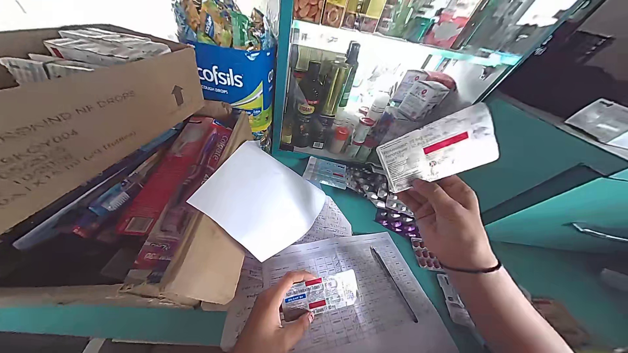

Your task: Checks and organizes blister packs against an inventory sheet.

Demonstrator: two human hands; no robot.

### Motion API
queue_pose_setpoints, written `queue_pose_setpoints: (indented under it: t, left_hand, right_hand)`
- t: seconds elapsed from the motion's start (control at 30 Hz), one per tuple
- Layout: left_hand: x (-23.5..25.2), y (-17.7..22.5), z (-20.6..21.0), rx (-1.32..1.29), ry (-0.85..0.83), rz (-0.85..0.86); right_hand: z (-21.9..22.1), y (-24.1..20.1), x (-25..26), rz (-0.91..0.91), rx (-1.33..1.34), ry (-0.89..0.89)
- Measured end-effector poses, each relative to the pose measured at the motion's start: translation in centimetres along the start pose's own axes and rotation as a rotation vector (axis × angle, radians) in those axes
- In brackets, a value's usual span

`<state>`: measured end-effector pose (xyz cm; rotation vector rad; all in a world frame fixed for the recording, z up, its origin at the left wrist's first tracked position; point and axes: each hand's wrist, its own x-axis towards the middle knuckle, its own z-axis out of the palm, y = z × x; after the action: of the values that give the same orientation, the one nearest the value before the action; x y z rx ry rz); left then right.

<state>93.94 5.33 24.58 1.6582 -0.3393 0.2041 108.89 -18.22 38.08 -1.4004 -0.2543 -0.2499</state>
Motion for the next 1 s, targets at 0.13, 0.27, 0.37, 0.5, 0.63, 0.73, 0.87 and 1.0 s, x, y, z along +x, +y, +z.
queue_pose_setpoints:
  t: [0.13,0.27,0.37,0.5,0.63,0.73,0.87,1.0]
  left_hand:
    - [-0.1,-0.1,0.0,0.012,0.001,0.002]
    - [-0.1,0.0,0.0,0.003,-0.002,-0.015]
    - [-0.1,-0.2,0.0,0.009,0.000,0.005]
    - [-0.1,-0.2,0.0,0.026,0.005,0.017]
    - [0.0,-0.3,0.0,0.024,-0.002,0.022]
    - [-0.1,-0.3,0.1,0.010,0.000,0.015]
    - [-0.1,-0.4,0.0,0.008,0.000,0.018]
    - [0.0,-0.4,0.0,0.006,-0.010,0.035]
  right_hand:
    - [0.7,-0.3,-1.6,-0.036,0.054,-0.013]
    - [0.9,-0.6,-2.2,-0.040,0.066,-0.030]
    - [1.0,-0.7,-2.4,-0.055,0.063,-0.037]
    - [1.0,-0.9,-2.4,-0.082,0.060,-0.042]
    - [0.9,-0.9,-2.4,-0.080,0.048,-0.051]
    - [0.8,-0.8,-2.4,-0.070,0.052,-0.062]
    - [0.6,-0.8,-2.3,-0.050,0.023,-0.049]
    - [0.0,-0.3,-2.3,0.014,-0.079,-0.030]
